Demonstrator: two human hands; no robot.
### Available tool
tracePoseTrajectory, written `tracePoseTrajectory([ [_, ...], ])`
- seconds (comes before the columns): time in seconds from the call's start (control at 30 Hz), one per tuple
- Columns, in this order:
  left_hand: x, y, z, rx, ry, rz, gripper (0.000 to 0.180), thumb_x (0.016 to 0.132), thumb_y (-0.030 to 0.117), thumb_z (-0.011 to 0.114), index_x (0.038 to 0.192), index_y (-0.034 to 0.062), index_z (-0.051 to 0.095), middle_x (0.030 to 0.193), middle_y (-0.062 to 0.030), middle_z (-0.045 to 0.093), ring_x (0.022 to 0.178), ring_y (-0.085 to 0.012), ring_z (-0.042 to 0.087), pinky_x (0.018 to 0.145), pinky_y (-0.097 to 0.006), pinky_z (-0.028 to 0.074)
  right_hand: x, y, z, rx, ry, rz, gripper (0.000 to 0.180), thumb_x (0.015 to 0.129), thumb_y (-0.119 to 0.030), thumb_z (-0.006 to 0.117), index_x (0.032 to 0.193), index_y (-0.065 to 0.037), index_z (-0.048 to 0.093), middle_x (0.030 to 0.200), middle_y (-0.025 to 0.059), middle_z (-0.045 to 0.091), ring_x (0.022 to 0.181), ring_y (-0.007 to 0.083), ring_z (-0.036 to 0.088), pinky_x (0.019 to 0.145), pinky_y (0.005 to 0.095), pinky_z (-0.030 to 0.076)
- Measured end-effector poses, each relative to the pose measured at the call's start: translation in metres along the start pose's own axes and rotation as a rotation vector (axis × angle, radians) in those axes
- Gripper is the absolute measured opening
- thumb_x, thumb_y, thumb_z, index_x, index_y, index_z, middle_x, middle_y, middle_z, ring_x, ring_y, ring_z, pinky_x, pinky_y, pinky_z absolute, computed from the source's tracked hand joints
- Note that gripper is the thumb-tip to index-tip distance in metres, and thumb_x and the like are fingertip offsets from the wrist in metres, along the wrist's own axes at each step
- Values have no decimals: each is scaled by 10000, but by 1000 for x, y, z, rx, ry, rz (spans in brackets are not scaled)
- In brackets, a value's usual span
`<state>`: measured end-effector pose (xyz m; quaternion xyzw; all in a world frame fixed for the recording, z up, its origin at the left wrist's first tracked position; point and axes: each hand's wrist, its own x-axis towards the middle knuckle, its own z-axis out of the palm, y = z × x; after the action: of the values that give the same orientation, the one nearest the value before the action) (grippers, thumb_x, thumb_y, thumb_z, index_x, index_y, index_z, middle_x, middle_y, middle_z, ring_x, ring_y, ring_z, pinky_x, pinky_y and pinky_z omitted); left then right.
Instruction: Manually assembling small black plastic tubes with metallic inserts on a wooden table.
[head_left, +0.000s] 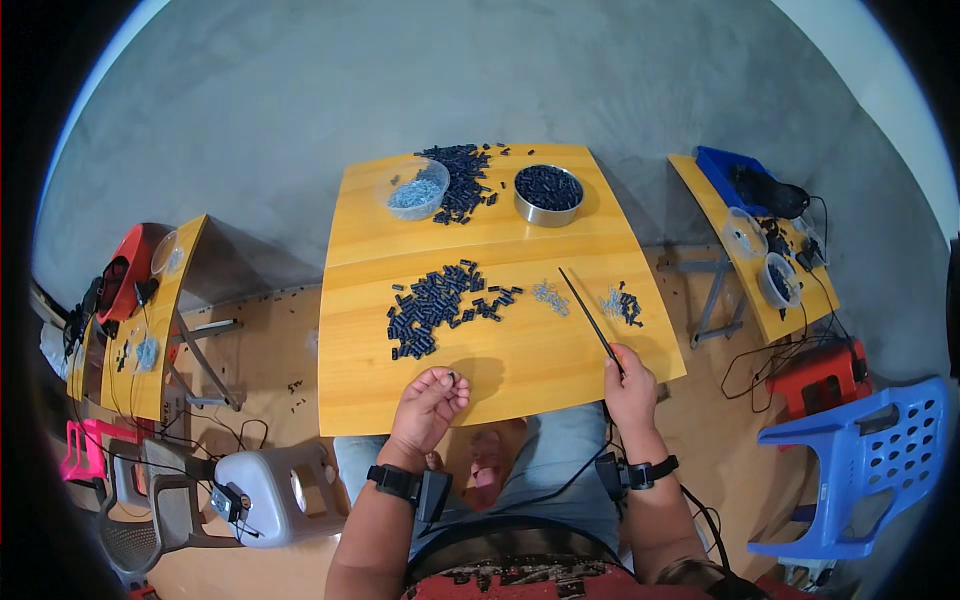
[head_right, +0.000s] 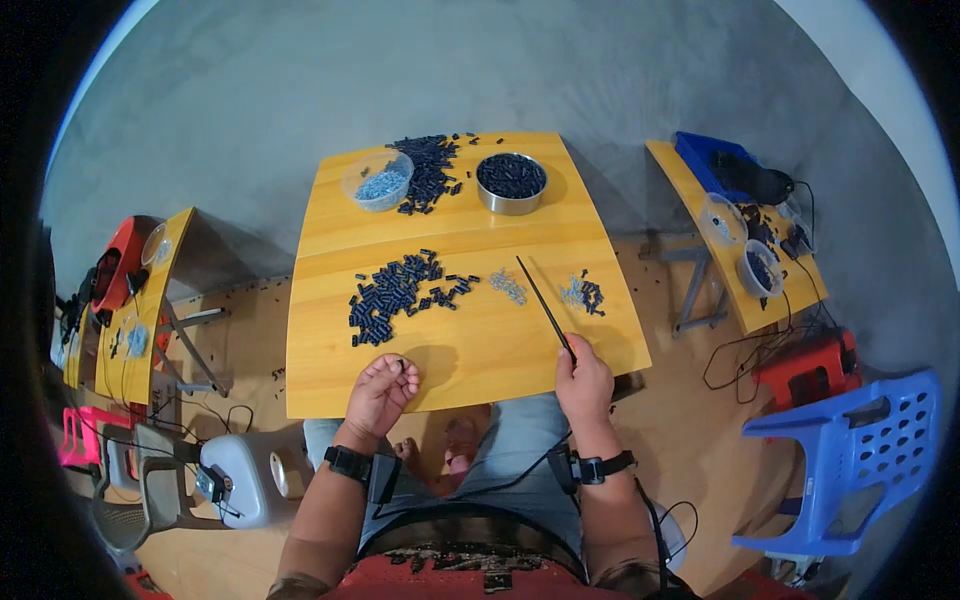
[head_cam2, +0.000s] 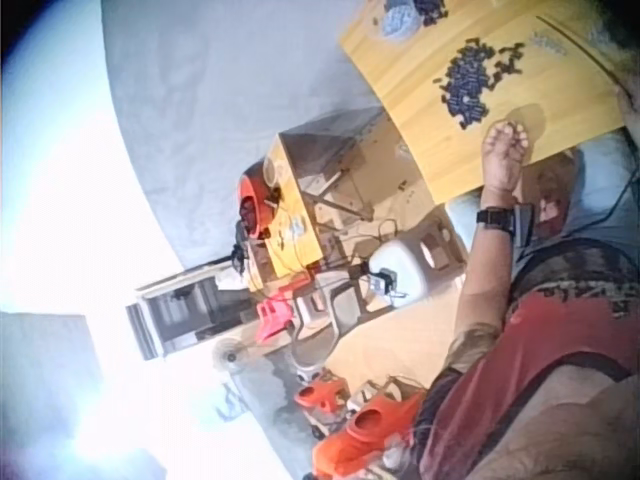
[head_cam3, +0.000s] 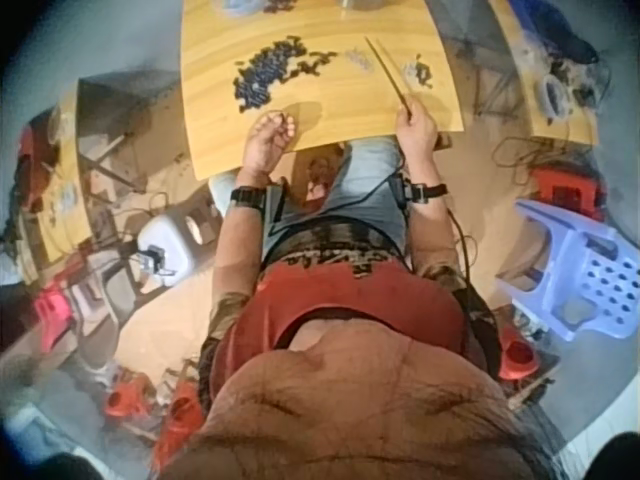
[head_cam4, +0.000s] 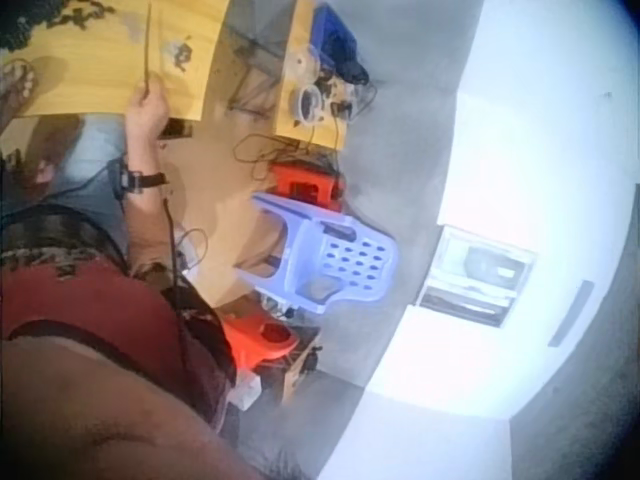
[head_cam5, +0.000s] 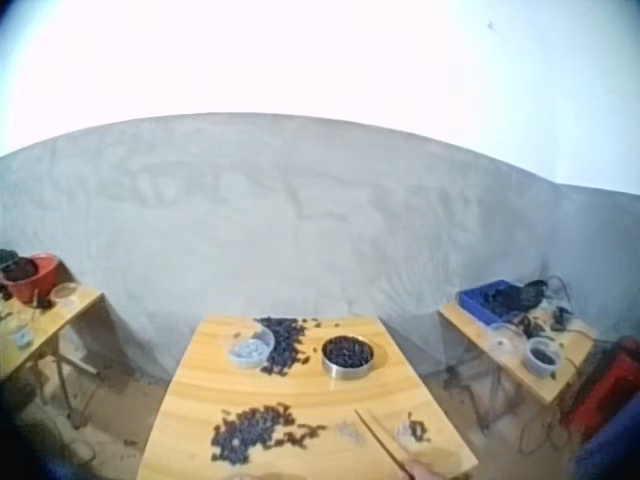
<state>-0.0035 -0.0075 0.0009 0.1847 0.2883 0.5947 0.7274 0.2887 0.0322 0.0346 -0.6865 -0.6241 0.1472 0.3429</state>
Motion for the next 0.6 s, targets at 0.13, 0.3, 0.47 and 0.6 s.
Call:
tracePoseTrajectory([
  [0.13, 0, 0, 3, -6, -16, 21, 74, 904, 100, 542, 932, 38, 571, 891, -92, 612, 822, -176, 586, 744, -288, 491, 4, 14, 6, -18, 93, -88, 236, 833, -109, 564, 1057, -40, 592, 903, 201, 637, 829, 362, 615, 717, 413, 486],
  [0.3, 0, 1, 5, -5, -7, 19, 71, 900, 105, 548, 930, 43, 567, 890, -88, 608, 821, -177, 585, 746, -291, 489, 13, 18, 19, 78, 151, -159, 202, 810, -59, 567, 1002, -1, 590, 893, 195, 598, 829, 365, 576, 736, 417, 467],
  [0.47, 0, 2, 4, -10, -9, 10, 75, 897, 109, 555, 931, 43, 567, 891, -86, 608, 821, -177, 585, 750, -293, 489, 12, 7, 23, -126, 156, -185, 215, 786, -67, 587, 992, -7, 595, 864, 174, 588, 794, 356, 567, 711, 425, 466],
  [0.6, -1, 3, 3, -22, 6, -2, 82, 895, 112, 559, 935, 40, 566, 894, -87, 610, 823, -177, 586, 755, -296, 488, 15, -2, 23, -253, 69, -158, 201, 786, -104, 595, 968, -19, 601, 848, 158, 588, 797, 347, 573, 696, 430, 473],
])
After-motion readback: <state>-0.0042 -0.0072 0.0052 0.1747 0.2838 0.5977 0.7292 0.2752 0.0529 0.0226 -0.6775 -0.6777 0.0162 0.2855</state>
